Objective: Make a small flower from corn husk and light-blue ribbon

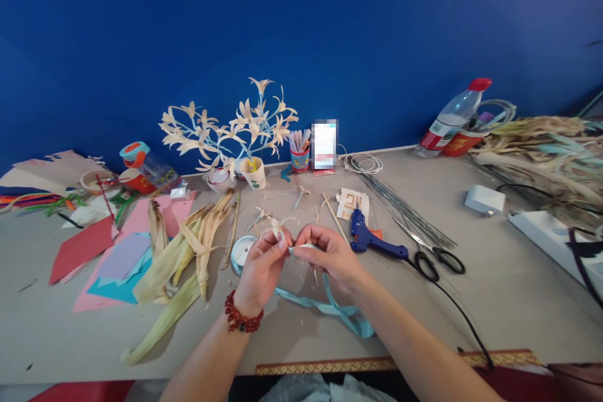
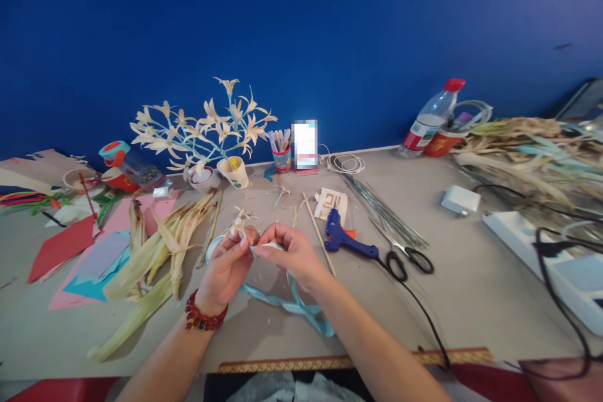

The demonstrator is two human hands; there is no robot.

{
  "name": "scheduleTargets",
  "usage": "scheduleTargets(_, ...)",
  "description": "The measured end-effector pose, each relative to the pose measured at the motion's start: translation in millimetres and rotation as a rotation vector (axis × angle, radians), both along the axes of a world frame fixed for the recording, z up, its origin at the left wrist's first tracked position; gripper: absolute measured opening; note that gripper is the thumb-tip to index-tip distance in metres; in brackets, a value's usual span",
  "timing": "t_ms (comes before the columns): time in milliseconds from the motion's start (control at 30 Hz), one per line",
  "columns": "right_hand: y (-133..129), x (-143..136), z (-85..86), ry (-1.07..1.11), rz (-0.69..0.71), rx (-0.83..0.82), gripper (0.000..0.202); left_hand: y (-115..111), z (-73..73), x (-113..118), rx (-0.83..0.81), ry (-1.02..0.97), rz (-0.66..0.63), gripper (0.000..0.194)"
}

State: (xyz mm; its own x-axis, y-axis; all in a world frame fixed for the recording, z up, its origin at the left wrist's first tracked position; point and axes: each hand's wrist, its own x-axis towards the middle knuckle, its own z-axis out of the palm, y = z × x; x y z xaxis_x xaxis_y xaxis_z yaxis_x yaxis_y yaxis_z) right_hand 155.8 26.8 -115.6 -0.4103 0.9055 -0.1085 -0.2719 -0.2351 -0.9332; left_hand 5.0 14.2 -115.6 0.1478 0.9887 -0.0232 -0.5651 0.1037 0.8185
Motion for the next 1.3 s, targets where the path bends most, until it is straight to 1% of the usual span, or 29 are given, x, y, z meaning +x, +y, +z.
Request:
scheduleTargets(100, -0.5, -0.4, 1.9, -0.020, -0.019, 0.059, 0.030, -0.5, 2.4, -0.2, -0.011, -0.011, -0.043, 0.016)
scheduleTargets(200, -0.4, -1.0, 3.7, -0.034, -0.022, 0.080, 0.028, -0.4, 2.4, -1.1, -0.038, -0.041, -0.077, 0.016)
scheduleTargets(400, 1.7, 0.2, 1.2, -0.030, 0.034, 0.010, 0.024, -0.1, -1.5, -4.1, -0.042, -0.019, -0.061, 0.014)
scheduleTargets(567, 2.9, 0.3, -2.5, 0.002, 0.049, -0.036, 0.026, -1.0, -1.3, -3.7, -0.033, 0.009, -0.055, 0.016)
scheduleTargets(767, 2.8, -0.7, -1.8, 0.022, 0.068, -0.052, 0.027, -1.2, -2.0, -1.3, 0.001, 0.040, -0.044, 0.017)
scheduleTargets(833, 2.3, -0.6, -2.6, -0.002, 0.032, -0.006, 0.026, -1.3, -3.5, -0.4, 0.009, 0.049, -0.027, 0.017)
scheduleTargets(967, 1.6, 0.2, -4.8, -0.103, -0.081, 0.196, 0.020, -2.0, -7.7, 1.3, -0.030, 0.091, 0.065, 0.016)
scheduleTargets(1100, 1.1, 0.8, -3.6, -0.229, -0.133, 0.330, 0.017, -3.0, -11.3, 1.7, -0.023, 0.144, 0.157, 0.014)
scheduleTargets(1200, 1.3, 1.4, -0.4, -0.248, -0.124, 0.343, 0.015, -3.2, -11.1, 0.9, 0.004, 0.178, 0.172, 0.011)
scheduleTargets(1300, 2.2, 2.2, 2.0, -0.205, -0.073, 0.282, 0.017, -3.2, -8.4, -0.2, 0.007, 0.203, 0.147, 0.014)
